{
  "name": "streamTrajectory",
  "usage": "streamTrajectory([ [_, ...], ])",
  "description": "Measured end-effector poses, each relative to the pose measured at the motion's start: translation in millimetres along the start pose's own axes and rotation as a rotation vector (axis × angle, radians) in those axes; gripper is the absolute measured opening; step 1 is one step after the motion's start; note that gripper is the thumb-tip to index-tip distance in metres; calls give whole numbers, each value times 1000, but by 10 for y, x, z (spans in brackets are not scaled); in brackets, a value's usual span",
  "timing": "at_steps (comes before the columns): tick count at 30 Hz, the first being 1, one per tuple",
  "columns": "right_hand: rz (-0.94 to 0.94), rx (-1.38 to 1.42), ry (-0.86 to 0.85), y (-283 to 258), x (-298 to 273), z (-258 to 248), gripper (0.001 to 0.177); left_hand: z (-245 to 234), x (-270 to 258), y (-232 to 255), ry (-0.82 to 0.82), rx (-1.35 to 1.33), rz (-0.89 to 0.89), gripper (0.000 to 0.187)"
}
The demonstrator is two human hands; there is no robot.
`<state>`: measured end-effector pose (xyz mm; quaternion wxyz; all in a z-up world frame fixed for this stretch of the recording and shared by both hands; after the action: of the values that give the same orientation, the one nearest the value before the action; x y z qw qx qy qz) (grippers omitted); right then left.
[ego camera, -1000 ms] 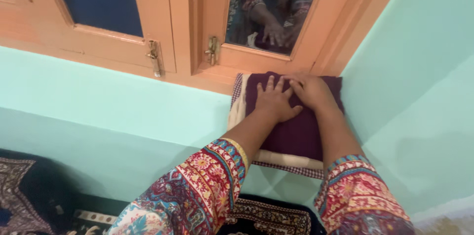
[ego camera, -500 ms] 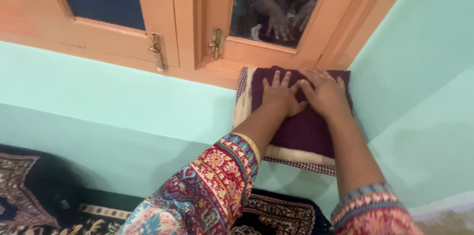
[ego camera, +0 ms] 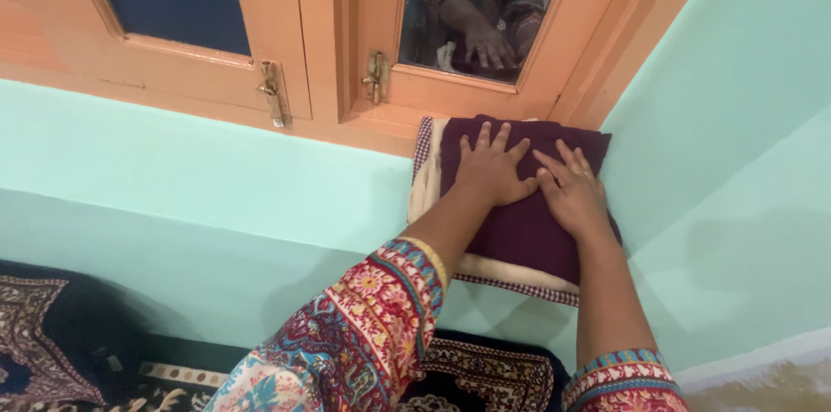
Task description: The person picks up several folded items of clothing from the floor one at a time and stacks them on a window sill.
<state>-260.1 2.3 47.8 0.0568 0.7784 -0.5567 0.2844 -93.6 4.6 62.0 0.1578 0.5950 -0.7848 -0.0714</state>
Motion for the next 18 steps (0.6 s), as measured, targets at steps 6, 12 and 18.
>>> streamTrajectory([
  [6, 77, -91, -95, 90, 131, 92, 45, -185, -416, -15, 367, -272, 297, 46],
  [12, -13, -33, -74, 3, 183, -23, 44, -400, -1382, 201, 268, -67, 426, 72],
  [18, 134, 278, 177, -497, -465, -1071, 45, -529, -1803, 274, 246, 155, 443, 111],
])
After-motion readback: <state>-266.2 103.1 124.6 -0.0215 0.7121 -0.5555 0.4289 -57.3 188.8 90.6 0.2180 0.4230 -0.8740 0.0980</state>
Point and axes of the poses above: each hand's wrist, its own x-axis towards the middle knuckle, its own z-axis out of the palm, y = z × x, the point moved 7 cm from there along x, towards the middle knuckle, and after that the axes turned 1 degree about x, right-handed, at the moved point
